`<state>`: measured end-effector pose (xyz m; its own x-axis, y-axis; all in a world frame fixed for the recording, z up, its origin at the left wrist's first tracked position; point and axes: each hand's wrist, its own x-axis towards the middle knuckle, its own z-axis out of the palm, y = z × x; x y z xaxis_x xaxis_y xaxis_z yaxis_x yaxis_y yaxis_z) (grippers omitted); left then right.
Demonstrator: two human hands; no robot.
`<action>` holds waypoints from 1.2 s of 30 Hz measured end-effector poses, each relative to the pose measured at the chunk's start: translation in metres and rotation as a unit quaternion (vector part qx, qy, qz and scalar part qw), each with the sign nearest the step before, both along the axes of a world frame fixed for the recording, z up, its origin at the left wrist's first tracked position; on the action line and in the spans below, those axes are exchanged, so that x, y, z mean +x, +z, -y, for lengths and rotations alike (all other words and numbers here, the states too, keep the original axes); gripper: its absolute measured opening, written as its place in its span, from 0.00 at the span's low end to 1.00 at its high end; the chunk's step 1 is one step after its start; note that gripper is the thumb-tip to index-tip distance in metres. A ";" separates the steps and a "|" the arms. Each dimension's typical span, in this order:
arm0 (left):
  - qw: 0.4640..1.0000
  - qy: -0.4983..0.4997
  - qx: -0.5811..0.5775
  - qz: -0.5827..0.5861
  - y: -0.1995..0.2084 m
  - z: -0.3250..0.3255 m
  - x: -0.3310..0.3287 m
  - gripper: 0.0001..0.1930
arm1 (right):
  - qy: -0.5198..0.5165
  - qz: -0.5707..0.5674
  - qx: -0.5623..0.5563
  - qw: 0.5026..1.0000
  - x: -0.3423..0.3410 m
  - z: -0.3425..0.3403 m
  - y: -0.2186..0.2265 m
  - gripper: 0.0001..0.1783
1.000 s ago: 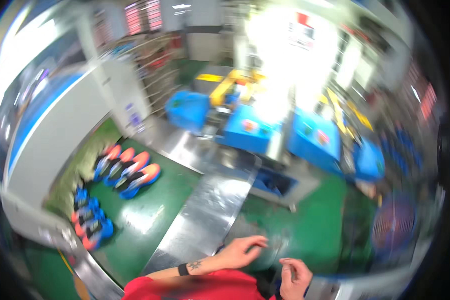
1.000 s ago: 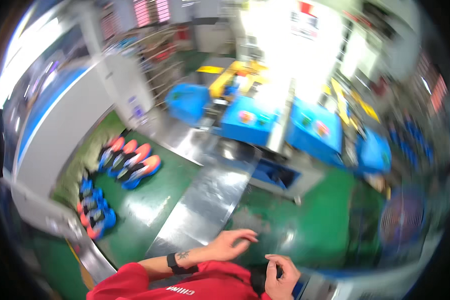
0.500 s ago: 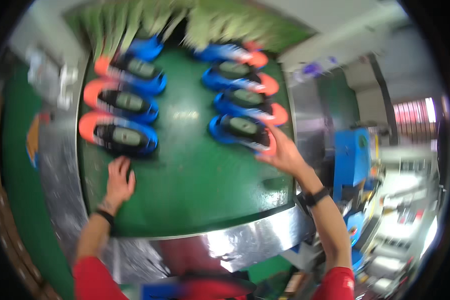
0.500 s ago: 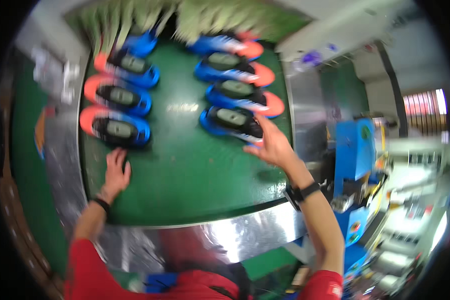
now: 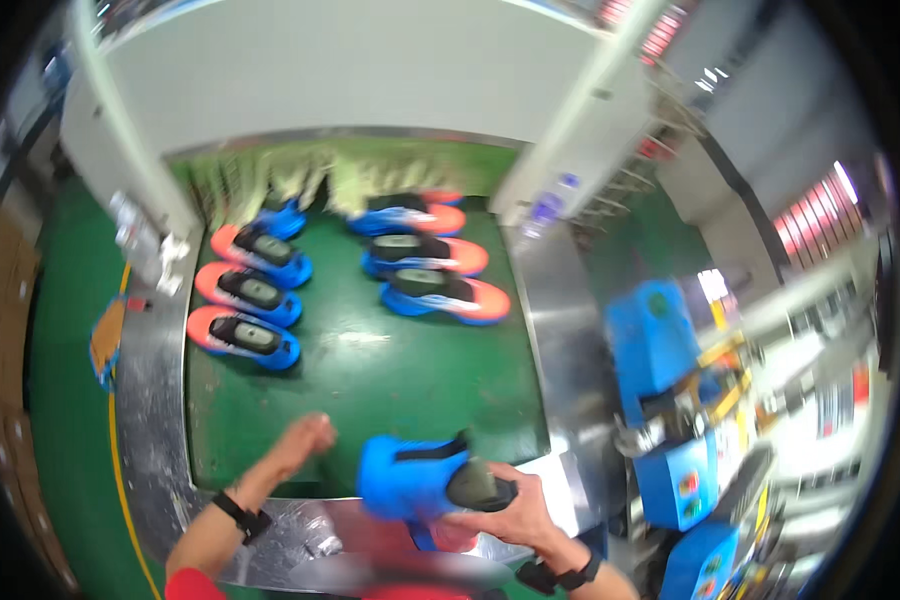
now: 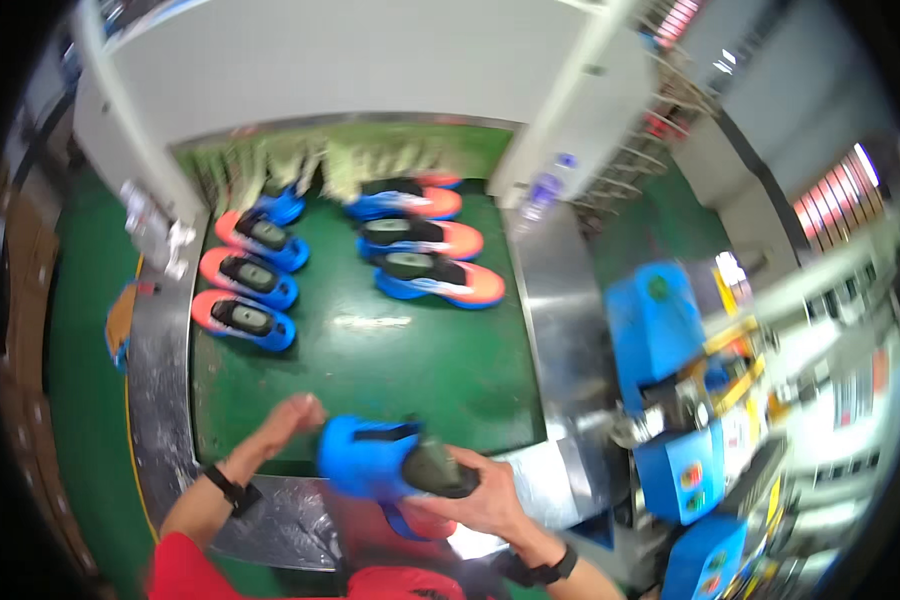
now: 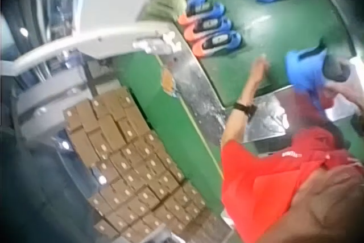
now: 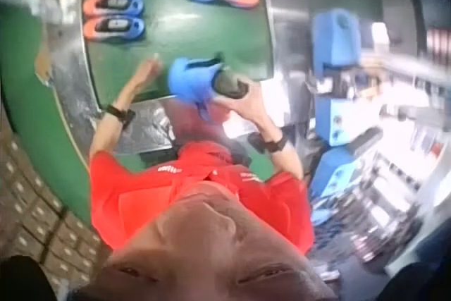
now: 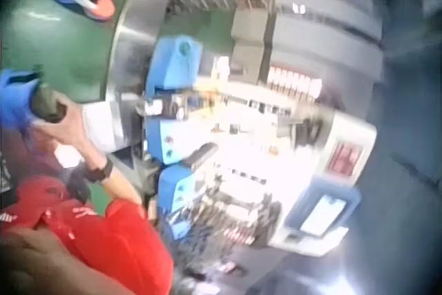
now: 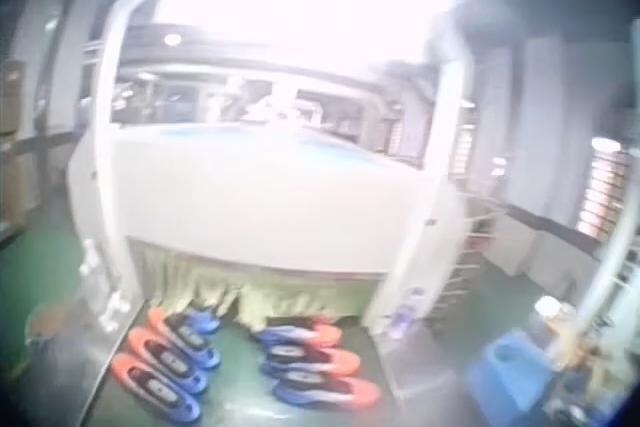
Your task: The person picks up shoes from a conveyor belt, places them into a machine to be pressed, and then feeds them through a sole wrinkle removing machine before placing them onto a storage rack.
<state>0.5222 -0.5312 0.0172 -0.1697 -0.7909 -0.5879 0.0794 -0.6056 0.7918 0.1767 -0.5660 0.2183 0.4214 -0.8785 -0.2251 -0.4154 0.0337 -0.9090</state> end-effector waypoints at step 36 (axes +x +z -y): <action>0.750 -0.440 -0.455 0.192 0.152 0.362 -0.798 0.37 | -0.517 0.133 0.092 0.841 -0.393 -0.119 0.087 0.32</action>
